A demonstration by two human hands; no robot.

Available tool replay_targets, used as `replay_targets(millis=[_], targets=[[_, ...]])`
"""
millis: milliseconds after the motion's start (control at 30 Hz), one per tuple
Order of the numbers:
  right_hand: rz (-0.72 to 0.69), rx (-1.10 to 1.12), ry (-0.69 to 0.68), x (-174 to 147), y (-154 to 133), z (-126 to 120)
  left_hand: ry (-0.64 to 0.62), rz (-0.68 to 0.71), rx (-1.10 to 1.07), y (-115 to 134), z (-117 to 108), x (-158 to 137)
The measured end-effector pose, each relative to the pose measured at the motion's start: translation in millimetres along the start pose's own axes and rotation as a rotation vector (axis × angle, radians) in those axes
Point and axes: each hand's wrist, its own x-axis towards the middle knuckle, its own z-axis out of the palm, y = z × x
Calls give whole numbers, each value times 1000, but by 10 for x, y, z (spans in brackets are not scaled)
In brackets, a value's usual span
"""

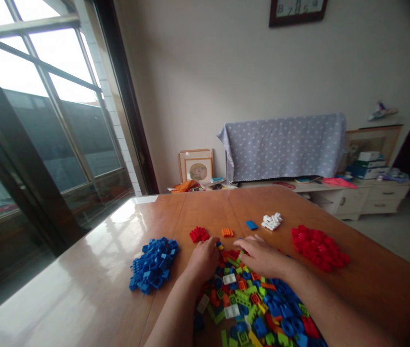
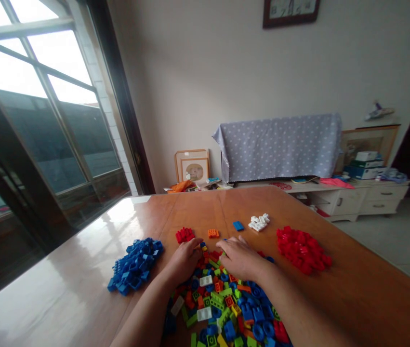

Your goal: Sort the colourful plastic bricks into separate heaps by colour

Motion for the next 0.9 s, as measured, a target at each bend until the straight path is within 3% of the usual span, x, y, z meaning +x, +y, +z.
replay_targets(millis=[133,300,433,533,700,900], targets=[[8,151,14,14,-3,9,-44,7,-63,-18,19,2],[40,342,85,81,24,4,-119,27,-318,-34,62,-5],[71,174,176,123,142,1,-102,-4,-511,-3,91,-2],[32,42,100,118,203,40,-68,-24,-571,4,97,13],[60,69,-47,116,227,120,55,-22,-365,-58,102,50],[104,188,118,150,241,43,-13,36,-138,-62,119,56]])
